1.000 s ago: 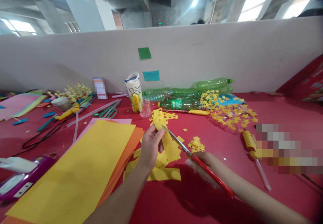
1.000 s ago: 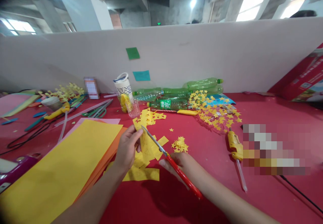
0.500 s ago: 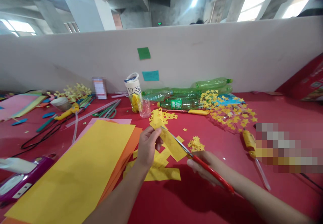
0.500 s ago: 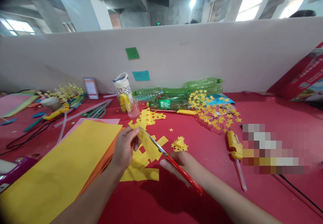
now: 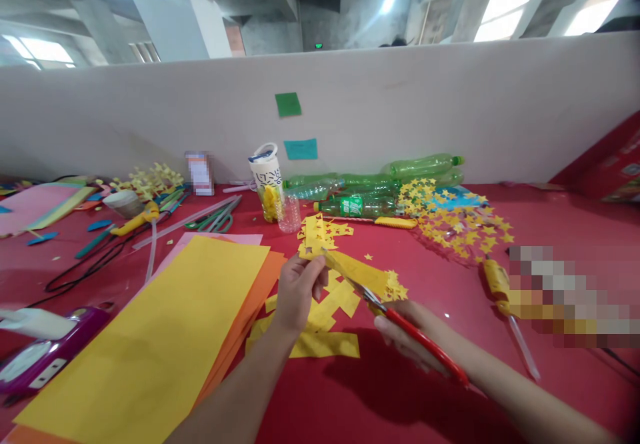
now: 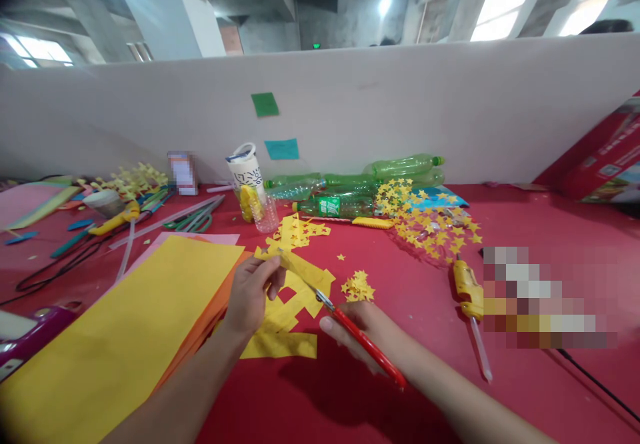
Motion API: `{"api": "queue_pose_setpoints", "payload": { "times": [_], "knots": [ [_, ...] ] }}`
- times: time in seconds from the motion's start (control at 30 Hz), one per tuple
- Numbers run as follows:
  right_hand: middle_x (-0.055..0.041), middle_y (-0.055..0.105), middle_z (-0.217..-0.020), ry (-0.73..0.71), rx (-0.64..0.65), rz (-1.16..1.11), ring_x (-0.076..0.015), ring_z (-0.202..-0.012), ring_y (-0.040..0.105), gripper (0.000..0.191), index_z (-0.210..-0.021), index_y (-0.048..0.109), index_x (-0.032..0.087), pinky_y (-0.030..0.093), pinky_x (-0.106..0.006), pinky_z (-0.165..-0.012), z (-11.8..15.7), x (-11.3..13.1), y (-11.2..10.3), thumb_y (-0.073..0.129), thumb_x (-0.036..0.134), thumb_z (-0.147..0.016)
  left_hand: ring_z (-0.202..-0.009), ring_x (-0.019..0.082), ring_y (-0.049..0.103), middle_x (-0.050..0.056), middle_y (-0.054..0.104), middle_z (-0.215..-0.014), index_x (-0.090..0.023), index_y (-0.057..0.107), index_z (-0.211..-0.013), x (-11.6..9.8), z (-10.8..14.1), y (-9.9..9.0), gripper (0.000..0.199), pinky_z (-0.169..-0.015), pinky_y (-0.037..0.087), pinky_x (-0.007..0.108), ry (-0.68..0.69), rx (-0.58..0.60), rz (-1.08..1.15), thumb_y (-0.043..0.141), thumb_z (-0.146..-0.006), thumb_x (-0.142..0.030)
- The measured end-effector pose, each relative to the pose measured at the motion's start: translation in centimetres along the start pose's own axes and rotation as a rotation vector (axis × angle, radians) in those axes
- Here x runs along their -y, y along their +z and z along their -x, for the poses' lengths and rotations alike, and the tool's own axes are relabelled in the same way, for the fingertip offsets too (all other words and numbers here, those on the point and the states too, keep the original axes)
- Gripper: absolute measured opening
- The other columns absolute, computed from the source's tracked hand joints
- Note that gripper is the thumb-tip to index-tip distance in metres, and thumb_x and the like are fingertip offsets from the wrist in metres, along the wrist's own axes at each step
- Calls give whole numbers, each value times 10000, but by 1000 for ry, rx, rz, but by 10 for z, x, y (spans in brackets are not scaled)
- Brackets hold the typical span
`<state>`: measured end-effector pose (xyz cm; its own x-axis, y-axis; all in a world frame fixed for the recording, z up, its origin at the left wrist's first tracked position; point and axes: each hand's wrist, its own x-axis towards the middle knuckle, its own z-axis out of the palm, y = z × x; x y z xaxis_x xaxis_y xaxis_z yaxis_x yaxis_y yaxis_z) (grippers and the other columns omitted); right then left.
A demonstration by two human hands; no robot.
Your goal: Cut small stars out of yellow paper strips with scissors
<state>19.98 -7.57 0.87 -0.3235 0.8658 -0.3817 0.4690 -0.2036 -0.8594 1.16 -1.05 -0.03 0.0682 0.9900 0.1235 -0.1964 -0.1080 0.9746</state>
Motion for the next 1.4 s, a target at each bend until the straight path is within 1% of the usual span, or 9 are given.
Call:
{"api": "queue_pose_setpoints", "payload": {
  "times": [0.07, 0.17, 0.33, 0.47, 0.6, 0.7, 0.97, 1.23, 1.4],
  "knots": [
    [80, 373, -435, 0, 28, -12, -49, -336, 350, 422, -656, 439, 170, 284, -157, -322, 1, 1, 0, 468, 575, -771, -357, 39, 355, -29, 470, -453, -139, 507, -526, 3, 0, 0, 292, -364, 246, 190, 2, 26, 26, 521, -776, -289],
    [80, 379, -445, -16, 44, -23, -47, -339, 358, 443, -665, 431, 173, 301, -158, -331, 2, 2, 2, 454, 604, -764, -360, 41, 358, -31, 475, -455, -137, 539, -553, 6, 0, 1, 273, -355, 238, 184, -19, 27, 64, 529, -776, -294],
    [83, 379, -436, -7, 52, -46, -44, -334, 358, 477, -693, 425, 175, 315, -156, -341, 3, -1, 6, 363, 639, -786, -361, 44, 364, -33, 481, -457, -137, 551, -594, 9, 1, 1, 243, -349, 244, 177, -37, 32, 39, 545, -769, -306],
    [83, 380, -426, -12, 44, -39, -40, -327, 357, 496, -685, 426, 172, 304, -147, -330, 3, -4, 9, 367, 656, -772, -364, 46, 358, -35, 461, -441, -135, 540, -590, 7, 2, 2, 264, -347, 243, 178, -47, 64, 3, 537, -776, -322],
    [78, 391, -440, -4, -3, -41, -34, -324, 362, 517, -678, 437, 167, 304, -144, -326, 3, -5, 10, 372, 674, -758, -371, 47, 348, -35, 446, -436, -133, 540, -583, 7, 2, 3, 287, -340, 231, 176, -52, 74, -17, 537, -777, -344],
    [81, 383, -417, 10, 6, -49, -38, -316, 357, 524, -680, 440, 170, 318, -152, -330, 2, -5, 9, 364, 683, -753, -370, 48, 344, -34, 450, -441, -136, 542, -584, 8, 2, 3, 281, -335, 226, 177, -51, 79, -7, 542, -772, -345],
    [88, 358, -392, 36, 16, -108, -35, -295, 328, 485, -640, 427, 178, 268, -148, -304, 1, -4, 8, 400, 645, -768, -360, 43, 343, -35, 453, -442, -135, 540, -583, 8, 2, 2, 283, -337, 222, 179, -50, 94, 12, 535, -782, -336],
    [92, 342, -388, 37, 6, -62, -37, -292, 314, 434, -617, 415, 182, 254, -149, -296, 1, 2, 8, 482, 586, -758, -372, 47, 359, -27, 471, -457, -137, 549, -576, 8, 2, 2, 279, -342, 214, 185, -60, 110, 56, 539, -782, -326],
    [87, 351, -397, 63, -26, -2, -45, -300, 336, 397, -613, 414, 185, 251, -153, -308, 2, 7, 6, 485, 540, -776, -412, 54, 408, -12, 514, -493, -124, 607, -598, 10, 1, 0, 258, -399, 289, 194, -38, 68, 66, 554, -771, -308]
  ]
}}
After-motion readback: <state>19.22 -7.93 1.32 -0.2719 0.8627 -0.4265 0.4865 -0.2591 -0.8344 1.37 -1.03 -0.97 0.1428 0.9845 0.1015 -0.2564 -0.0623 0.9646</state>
